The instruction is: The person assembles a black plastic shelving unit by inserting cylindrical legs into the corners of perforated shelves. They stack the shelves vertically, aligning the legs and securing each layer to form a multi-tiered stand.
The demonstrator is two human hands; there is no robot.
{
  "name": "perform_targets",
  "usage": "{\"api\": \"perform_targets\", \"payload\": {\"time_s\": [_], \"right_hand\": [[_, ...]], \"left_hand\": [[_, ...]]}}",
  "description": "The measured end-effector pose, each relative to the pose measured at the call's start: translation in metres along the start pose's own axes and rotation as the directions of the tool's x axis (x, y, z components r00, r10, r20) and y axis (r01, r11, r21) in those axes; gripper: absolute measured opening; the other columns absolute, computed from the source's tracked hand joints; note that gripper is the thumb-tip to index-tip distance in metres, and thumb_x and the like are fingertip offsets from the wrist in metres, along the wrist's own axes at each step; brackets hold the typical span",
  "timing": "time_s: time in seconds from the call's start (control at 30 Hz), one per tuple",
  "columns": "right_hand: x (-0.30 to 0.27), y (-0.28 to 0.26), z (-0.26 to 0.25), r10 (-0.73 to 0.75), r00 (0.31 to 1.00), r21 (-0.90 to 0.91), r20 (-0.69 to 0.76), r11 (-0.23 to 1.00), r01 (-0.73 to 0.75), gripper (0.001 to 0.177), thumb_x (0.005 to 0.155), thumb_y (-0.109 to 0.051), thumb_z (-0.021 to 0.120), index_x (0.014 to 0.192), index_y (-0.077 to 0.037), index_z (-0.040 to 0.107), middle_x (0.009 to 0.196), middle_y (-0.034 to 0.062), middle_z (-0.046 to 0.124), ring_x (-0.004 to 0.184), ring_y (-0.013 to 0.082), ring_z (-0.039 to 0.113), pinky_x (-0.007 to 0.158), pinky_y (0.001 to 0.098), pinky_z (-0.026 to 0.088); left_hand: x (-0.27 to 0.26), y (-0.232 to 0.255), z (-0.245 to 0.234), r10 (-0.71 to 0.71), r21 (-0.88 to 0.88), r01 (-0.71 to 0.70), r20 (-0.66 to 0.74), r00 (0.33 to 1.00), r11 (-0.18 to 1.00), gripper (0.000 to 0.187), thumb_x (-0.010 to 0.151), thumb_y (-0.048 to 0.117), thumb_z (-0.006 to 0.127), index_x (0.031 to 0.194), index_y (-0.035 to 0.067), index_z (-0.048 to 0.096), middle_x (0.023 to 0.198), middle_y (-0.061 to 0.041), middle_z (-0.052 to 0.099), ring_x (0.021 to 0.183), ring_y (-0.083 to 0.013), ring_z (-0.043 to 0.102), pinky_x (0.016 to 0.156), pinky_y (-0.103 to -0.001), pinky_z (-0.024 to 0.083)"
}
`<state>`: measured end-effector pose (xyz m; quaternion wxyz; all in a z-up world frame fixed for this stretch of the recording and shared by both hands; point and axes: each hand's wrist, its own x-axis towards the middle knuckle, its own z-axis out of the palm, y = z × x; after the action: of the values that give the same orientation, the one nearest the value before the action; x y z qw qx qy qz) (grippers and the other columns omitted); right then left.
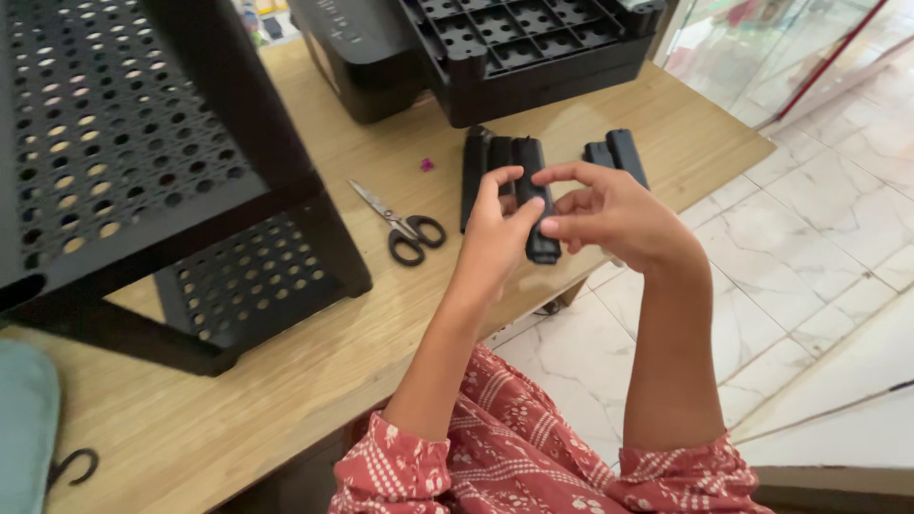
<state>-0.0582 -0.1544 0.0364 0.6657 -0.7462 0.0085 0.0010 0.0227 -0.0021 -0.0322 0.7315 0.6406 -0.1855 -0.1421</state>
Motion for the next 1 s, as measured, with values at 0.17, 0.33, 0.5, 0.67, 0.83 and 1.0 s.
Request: {"api": "perform_targets", "payload": {"time_s": [0.17, 0.33, 0.5, 0.67, 0.83, 1.0], "right_hand": [[-0.012, -0.017, 0.032, -0.016, 1.000, 0.046, 0.023, 0.999, 0.015, 0.056, 0.087, -0.016, 0.077, 0.136, -0.001, 0.055, 0.083, 0.0097, 0.067, 0.065, 0.0127, 0.063, 0.060, 0.0260, 0.055], [-0.026, -0.046, 0.060, -0.288, 0.957, 0.075, 0.038, 0.956, 0.285, 0.080, 0.085, -0.007, 0.079, 0.150, -0.007, 0.031, 0.087, 0.0119, 0.066, 0.071, 0.0152, 0.069, 0.062, 0.0262, 0.058], [-0.035, -0.106, 0.081, -0.482, 0.875, 0.073, 0.042, 0.875, 0.479, 0.079, 0.087, -0.004, 0.077, 0.154, -0.002, 0.034, 0.105, 0.0129, 0.068, 0.085, 0.0163, 0.072, 0.073, 0.0268, 0.060], [-0.030, -0.170, 0.124, -0.643, 0.763, 0.069, 0.067, 0.766, 0.639, 0.068, 0.092, -0.003, 0.076, 0.153, 0.004, 0.047, 0.111, 0.0114, 0.068, 0.097, 0.0142, 0.070, 0.081, 0.0281, 0.061], [0.005, -0.207, 0.191, -0.760, 0.619, 0.085, 0.198, 0.643, 0.761, 0.064, 0.099, -0.002, 0.077, 0.155, -0.001, 0.047, 0.113, 0.0096, 0.069, 0.097, 0.0127, 0.069, 0.081, 0.0261, 0.059], [0.038, -0.204, 0.264, -0.749, 0.598, 0.174, 0.284, 0.654, 0.736, 0.057, 0.096, -0.002, 0.075, 0.148, -0.003, 0.053, 0.110, 0.0072, 0.069, 0.093, 0.0110, 0.070, 0.078, 0.0256, 0.062]], "left_hand": [[-0.031, 0.036, -0.035, 0.076, -0.021, -0.074, 0.093, 0.993, 0.997, 0.064, 0.090, 0.014, 0.070, 0.143, 0.001, 0.038, 0.119, -0.016, 0.065, 0.093, -0.0173, 0.067, 0.076, -0.033, 0.059], [-0.077, 0.090, -0.053, 0.243, 0.067, -0.250, 0.097, 0.965, 0.966, 0.059, 0.095, 0.014, 0.067, 0.144, -0.001, 0.039, 0.118, -0.017, 0.069, 0.090, -0.0181, 0.071, 0.076, -0.030, 0.061], [-0.113, 0.170, -0.062, 0.400, 0.094, -0.404, 0.062, 0.914, 0.910, 0.057, 0.097, 0.013, 0.065, 0.147, 0.002, 0.039, 0.120, -0.014, 0.068, 0.095, -0.0183, 0.075, 0.079, -0.030, 0.065], [-0.140, 0.234, -0.093, 0.641, 0.248, -0.621, 0.005, 0.768, 0.743, 0.053, 0.104, 0.007, 0.066, 0.153, 0.007, 0.044, 0.119, -0.011, 0.070, 0.103, -0.0174, 0.076, 0.088, -0.029, 0.065], [-0.158, 0.264, -0.158, 0.733, 0.288, -0.687, -0.084, 0.675, 0.667, 0.045, 0.107, -0.001, 0.067, 0.148, 0.004, 0.050, 0.117, -0.011, 0.070, 0.101, -0.0150, 0.074, 0.090, -0.029, 0.063], [-0.173, 0.260, -0.226, 0.717, 0.425, -0.590, -0.263, 0.645, 0.687, 0.041, 0.098, -0.002, 0.071, 0.138, 0.002, 0.060, 0.120, -0.009, 0.070, 0.102, -0.0135, 0.072, 0.084, -0.027, 0.061]]}}
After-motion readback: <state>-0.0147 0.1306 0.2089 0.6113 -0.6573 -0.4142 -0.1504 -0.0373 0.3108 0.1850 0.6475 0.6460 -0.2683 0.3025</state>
